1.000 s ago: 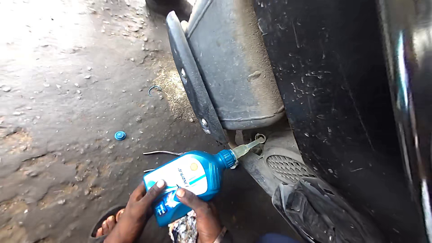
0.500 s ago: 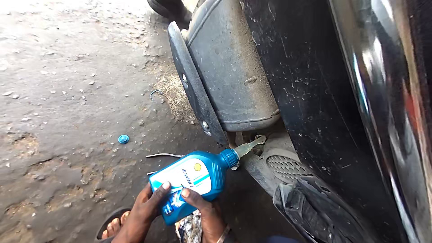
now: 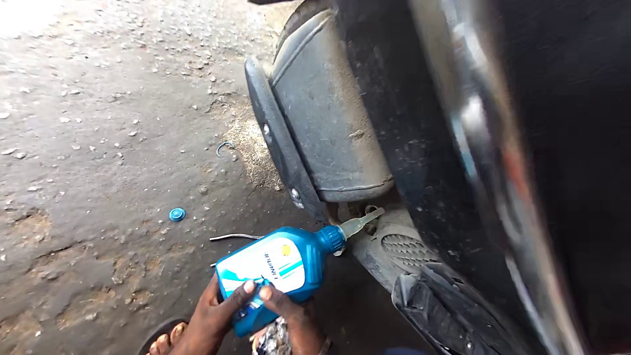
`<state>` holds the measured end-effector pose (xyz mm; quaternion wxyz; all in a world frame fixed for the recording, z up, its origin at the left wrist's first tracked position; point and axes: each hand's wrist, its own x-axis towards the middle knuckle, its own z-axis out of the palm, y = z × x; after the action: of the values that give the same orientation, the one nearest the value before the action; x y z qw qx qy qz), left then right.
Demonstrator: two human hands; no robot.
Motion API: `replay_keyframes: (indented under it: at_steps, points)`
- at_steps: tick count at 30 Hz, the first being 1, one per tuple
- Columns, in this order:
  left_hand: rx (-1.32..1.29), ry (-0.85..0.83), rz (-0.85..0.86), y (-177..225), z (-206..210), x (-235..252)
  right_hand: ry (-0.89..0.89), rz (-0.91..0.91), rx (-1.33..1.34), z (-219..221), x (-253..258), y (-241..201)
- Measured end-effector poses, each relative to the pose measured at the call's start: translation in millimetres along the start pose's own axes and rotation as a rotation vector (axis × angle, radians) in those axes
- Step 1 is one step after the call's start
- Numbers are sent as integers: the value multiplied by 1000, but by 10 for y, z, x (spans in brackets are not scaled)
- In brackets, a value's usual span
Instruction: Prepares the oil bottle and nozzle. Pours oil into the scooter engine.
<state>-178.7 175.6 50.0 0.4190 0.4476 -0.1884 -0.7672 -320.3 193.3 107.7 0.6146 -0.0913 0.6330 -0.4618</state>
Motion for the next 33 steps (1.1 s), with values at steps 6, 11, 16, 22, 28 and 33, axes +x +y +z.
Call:
replay_keyframes:
  at_steps: [6,11,16,22,28,33]
  points:
    - [-86,-8,-78,-149,12,42,21,-9,-10,31,-132,-83]
    - [1,27,-29,-105,-42,59,45,10,-21,39,-4,-46]
    - [69,35,7,-78,35,21,95,35,-33,-20,50,-23]
    - [157,37,87,32,161,-66,99,21,13,-43,87,3]
    - [265,33,215,179,240,-137,69,-8,124,5,35,-11]
    - [302,46,248,276,316,-191,25,-6,219,9,1,-43]
